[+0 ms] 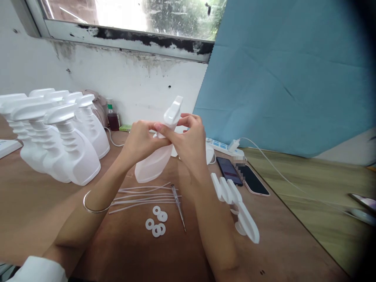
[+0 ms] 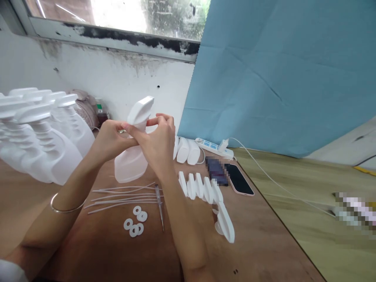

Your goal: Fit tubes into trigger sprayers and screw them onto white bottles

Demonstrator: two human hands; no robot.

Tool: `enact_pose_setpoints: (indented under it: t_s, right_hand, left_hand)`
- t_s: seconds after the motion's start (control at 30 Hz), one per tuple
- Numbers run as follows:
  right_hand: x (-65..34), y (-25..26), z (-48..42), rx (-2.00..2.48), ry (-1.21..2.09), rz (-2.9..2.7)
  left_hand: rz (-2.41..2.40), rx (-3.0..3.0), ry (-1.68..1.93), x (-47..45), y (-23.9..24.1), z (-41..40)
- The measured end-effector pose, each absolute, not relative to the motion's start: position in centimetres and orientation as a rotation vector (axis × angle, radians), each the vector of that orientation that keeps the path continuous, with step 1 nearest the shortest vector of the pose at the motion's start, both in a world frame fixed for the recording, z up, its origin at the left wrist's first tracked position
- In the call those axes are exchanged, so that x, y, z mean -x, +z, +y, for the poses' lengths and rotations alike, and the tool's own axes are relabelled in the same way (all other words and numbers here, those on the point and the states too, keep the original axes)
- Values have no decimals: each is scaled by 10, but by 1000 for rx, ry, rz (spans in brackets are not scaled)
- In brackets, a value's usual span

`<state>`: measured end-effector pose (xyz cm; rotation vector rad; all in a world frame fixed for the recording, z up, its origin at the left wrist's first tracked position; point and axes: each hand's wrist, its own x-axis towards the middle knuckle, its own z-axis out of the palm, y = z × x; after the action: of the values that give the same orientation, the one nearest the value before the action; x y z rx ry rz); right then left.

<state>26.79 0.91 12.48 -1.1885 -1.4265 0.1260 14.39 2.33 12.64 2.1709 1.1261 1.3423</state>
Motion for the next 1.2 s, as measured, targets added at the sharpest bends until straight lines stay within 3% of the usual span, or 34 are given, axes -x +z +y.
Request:
enact_pose_setpoints:
  t_s: [0.33, 0.63, 1.2]
  right_hand:
    - [-267, 132, 4, 1031, 359, -1631]
    - [-263, 127, 6, 1248, 112, -1394]
    - [-259, 127, 4, 1258, 134, -1465]
  left_hand:
    - [1058, -2119, 1249, -140, 131, 24]
    - [1100, -2185, 1278, -142, 127, 25]
    - [1081, -2190, 1286, -139, 125, 30]
